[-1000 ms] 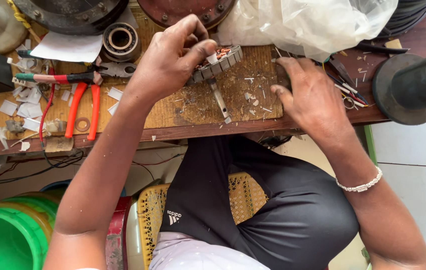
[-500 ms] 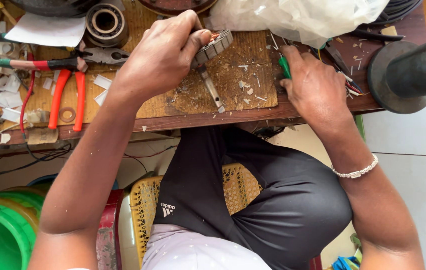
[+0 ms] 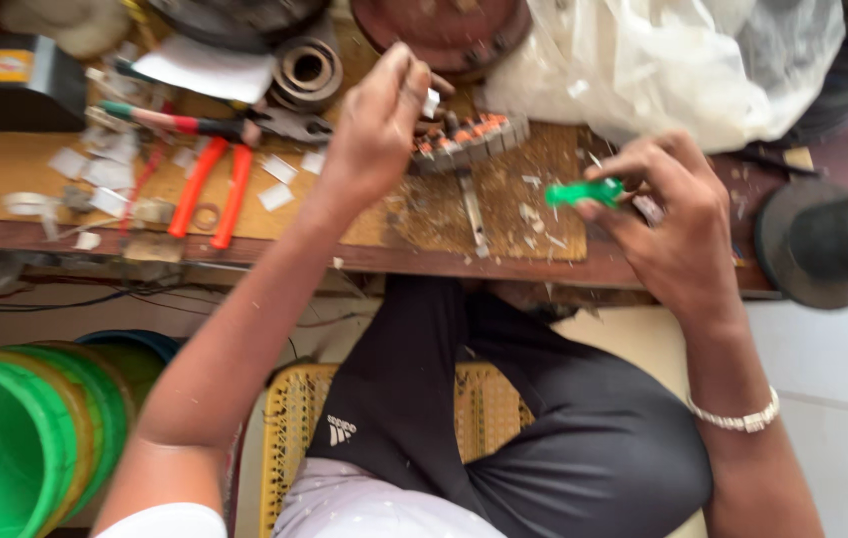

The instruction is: The person works on a motor armature, using a green screwdriver to adjust or secure components within the slots. They also cut small white paper pieces with scissors and insert them into the armature slots, repeating the process throughout the clip.

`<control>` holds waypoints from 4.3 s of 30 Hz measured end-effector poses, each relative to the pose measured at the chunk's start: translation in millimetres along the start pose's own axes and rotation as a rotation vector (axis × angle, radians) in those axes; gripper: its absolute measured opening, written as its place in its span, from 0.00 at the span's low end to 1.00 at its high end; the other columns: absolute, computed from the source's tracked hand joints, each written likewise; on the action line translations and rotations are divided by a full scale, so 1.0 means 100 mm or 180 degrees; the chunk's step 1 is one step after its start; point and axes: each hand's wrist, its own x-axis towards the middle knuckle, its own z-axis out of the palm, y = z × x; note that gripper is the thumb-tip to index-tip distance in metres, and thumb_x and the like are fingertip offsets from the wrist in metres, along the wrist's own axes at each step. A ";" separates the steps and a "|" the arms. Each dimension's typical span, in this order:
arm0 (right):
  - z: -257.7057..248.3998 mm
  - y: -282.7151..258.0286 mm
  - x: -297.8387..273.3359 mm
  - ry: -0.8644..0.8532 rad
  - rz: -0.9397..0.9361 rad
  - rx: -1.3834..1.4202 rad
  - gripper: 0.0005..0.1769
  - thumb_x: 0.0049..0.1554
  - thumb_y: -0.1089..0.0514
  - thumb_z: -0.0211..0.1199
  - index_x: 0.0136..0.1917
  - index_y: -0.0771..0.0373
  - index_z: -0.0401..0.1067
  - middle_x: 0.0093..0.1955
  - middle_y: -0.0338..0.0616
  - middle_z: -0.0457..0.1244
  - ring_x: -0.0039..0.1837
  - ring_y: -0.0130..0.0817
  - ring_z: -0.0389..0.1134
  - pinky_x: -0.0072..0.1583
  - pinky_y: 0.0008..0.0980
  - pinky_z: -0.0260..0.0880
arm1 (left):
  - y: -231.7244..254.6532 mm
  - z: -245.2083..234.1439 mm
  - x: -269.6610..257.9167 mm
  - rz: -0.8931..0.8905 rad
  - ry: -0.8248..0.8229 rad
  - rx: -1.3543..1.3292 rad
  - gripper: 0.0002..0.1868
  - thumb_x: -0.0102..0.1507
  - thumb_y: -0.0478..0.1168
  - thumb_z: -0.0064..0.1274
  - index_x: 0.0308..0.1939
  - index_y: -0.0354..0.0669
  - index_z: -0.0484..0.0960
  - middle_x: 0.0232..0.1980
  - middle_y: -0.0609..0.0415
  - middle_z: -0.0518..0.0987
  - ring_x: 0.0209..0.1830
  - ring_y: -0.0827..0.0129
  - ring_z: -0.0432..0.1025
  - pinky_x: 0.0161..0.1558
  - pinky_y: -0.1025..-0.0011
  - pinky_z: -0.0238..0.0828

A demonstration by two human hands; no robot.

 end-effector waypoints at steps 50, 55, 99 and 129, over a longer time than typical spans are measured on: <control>0.24 0.09 -0.02 -0.0477 -0.0001 0.0038 0.35 0.54 0.64 0.69 0.72 0.52 0.62 0.47 0.51 0.70 0.46 0.47 0.73 0.48 0.43 0.72 | 0.07 0.21 -0.44 0.0883 0.0267 0.0857 0.25 0.58 0.40 0.69 0.59 0.50 0.79 0.59 0.51 0.83 0.60 0.57 0.78 0.60 0.61 0.70; 0.09 -0.02 0.00 0.0383 -0.0459 0.0307 0.36 0.59 0.70 0.67 0.76 0.60 0.57 0.53 0.49 0.72 0.53 0.40 0.75 0.54 0.35 0.75 | 0.31 0.16 -0.41 0.1128 0.0198 0.1031 0.24 0.56 0.39 0.68 0.56 0.51 0.80 0.58 0.48 0.82 0.61 0.54 0.77 0.57 0.60 0.71; 0.14 -0.38 -0.18 0.0415 -0.0728 0.0333 0.15 0.60 0.71 0.72 0.56 0.65 0.70 0.56 0.50 0.70 0.58 0.37 0.75 0.60 0.29 0.76 | 0.38 0.15 -0.39 0.1229 -0.0726 0.0657 0.26 0.60 0.42 0.69 0.60 0.49 0.78 0.60 0.55 0.82 0.69 0.58 0.72 0.66 0.56 0.69; 0.12 -0.17 -0.17 0.0257 -0.0687 0.1596 0.09 0.65 0.67 0.68 0.55 0.67 0.69 0.56 0.52 0.67 0.59 0.42 0.75 0.61 0.35 0.79 | 0.25 -0.19 -0.38 0.1216 -0.1079 0.0054 0.29 0.60 0.36 0.70 0.63 0.47 0.77 0.63 0.52 0.81 0.62 0.56 0.78 0.61 0.61 0.76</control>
